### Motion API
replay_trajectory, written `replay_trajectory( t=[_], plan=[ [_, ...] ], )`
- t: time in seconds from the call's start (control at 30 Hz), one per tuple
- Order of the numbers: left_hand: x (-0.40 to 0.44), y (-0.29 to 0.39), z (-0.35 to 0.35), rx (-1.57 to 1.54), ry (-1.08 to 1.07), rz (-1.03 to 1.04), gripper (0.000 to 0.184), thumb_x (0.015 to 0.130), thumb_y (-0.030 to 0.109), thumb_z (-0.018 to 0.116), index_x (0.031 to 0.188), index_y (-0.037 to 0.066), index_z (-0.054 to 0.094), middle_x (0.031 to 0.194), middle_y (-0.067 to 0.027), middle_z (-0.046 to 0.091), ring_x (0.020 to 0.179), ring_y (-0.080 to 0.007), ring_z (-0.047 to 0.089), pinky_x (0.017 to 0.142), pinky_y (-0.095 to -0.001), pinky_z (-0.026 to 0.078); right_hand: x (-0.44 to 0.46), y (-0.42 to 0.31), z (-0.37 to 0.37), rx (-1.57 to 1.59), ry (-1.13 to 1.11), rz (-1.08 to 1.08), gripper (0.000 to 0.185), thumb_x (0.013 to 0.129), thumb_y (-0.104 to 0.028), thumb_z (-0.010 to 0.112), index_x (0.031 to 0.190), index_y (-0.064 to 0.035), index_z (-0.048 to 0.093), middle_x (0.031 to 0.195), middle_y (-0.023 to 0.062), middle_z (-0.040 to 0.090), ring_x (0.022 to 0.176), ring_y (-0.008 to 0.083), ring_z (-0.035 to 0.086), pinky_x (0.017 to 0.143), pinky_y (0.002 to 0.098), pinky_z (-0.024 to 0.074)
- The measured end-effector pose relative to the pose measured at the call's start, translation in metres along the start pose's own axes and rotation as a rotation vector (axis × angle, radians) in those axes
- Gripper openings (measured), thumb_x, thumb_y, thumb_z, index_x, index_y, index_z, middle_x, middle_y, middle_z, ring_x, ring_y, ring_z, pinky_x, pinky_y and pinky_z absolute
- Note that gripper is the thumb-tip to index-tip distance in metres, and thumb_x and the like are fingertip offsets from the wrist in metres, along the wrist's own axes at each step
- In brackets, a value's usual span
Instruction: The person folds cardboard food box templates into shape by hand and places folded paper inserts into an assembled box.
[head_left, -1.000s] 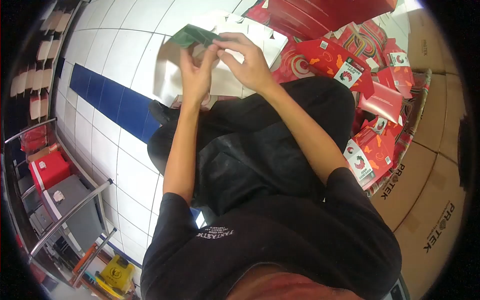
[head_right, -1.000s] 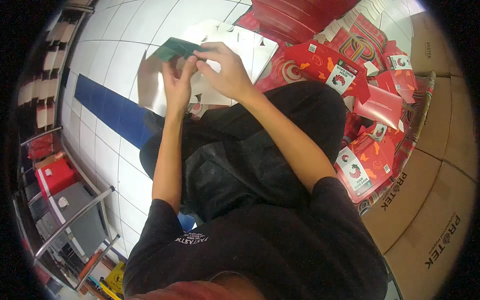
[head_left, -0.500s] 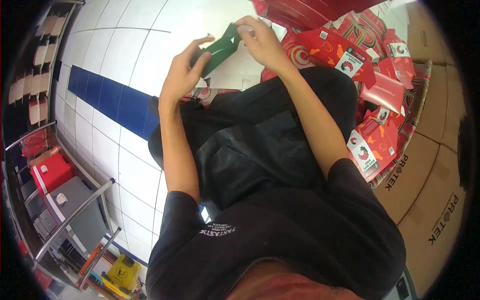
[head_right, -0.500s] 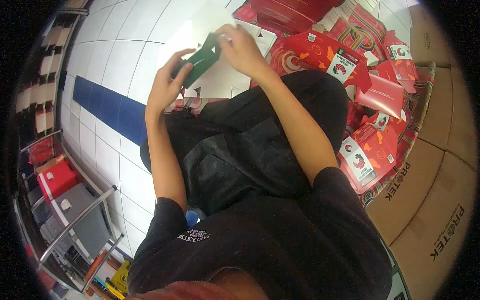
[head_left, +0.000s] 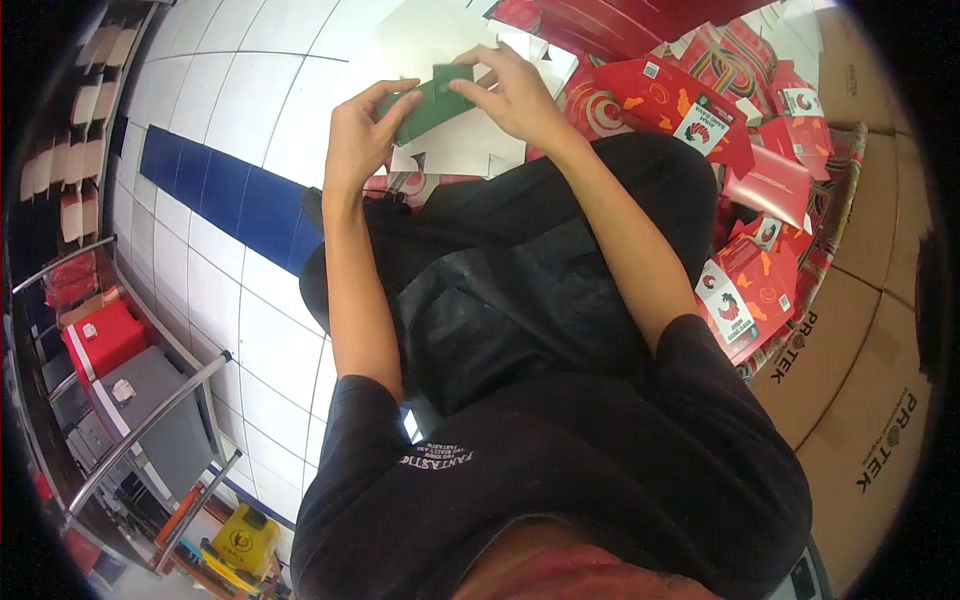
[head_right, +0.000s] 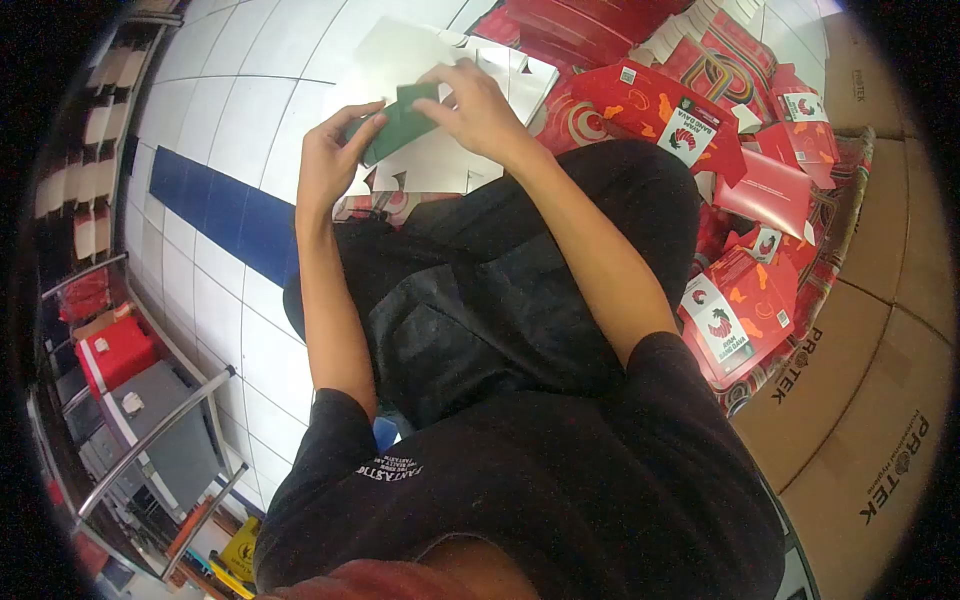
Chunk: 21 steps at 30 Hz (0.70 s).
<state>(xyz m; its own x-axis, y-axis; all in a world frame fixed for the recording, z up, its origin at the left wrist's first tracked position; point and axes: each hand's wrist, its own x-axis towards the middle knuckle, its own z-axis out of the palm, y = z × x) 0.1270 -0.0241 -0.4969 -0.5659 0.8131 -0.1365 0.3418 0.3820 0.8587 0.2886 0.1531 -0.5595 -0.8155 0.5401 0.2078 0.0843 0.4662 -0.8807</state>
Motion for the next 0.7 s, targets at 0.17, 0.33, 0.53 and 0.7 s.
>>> replay_trajectory(
  t=[0.17, 0.33, 0.53, 0.7],
  plan=[
    [0.001, -0.004, -0.002, 0.001, 0.002, 0.012, 0.029, 0.105, 0.019, 0.079, 0.127, 0.0, 0.081, 0.096, -0.0073, 0.08, 0.087, -0.0085, 0.068, 0.074, -0.0264, 0.056, -0.005, -0.001, 0.008, 0.026, 0.123, -0.034, 0.036, 0.099, -0.025, 0.082, 0.131, -0.0088, 0.076, 0.119, 0.0192, 0.066, 0.089, 0.0269, 0.079, 0.077, 0.0364, 0.0644],
    [0.0, -0.022, -0.002, -0.04, 0.058, 0.178, 0.028, 0.104, 0.016, 0.079, 0.127, 0.001, 0.081, 0.085, -0.0043, 0.077, 0.074, -0.0045, 0.062, 0.064, -0.0233, 0.048, -0.003, 0.0, 0.011, 0.136, -0.122, -0.072, 0.042, 0.101, -0.028, 0.081, 0.141, -0.0161, 0.077, 0.131, 0.0234, 0.064, 0.096, 0.0247, 0.075, 0.082, 0.0356, 0.0638],
    [-0.011, 0.014, -0.012, -0.151, 0.174, 0.168, 0.051, 0.108, 0.014, 0.073, 0.156, 0.005, 0.059, 0.089, -0.0028, 0.077, 0.074, -0.0036, 0.056, 0.065, -0.0214, 0.042, -0.008, -0.021, 0.005, 0.089, -0.143, -0.373, 0.083, 0.084, -0.033, 0.096, 0.156, -0.0137, 0.058, 0.14, 0.0182, 0.064, 0.124, 0.0323, 0.068, 0.104, 0.038, 0.0567],
    [-0.006, -0.017, -0.081, -0.311, 0.657, 0.591, 0.039, 0.114, 0.023, 0.057, 0.145, 0.0, 0.061, 0.123, -0.0156, 0.074, 0.1, -0.0217, 0.069, 0.094, -0.0353, 0.055, -0.006, -0.047, -0.028, 0.299, -0.263, -0.174, 0.084, 0.086, -0.033, 0.095, 0.157, -0.0134, 0.056, 0.132, 0.0172, 0.073, 0.117, 0.031, 0.073, 0.101, 0.0402, 0.0587]
  ],
)
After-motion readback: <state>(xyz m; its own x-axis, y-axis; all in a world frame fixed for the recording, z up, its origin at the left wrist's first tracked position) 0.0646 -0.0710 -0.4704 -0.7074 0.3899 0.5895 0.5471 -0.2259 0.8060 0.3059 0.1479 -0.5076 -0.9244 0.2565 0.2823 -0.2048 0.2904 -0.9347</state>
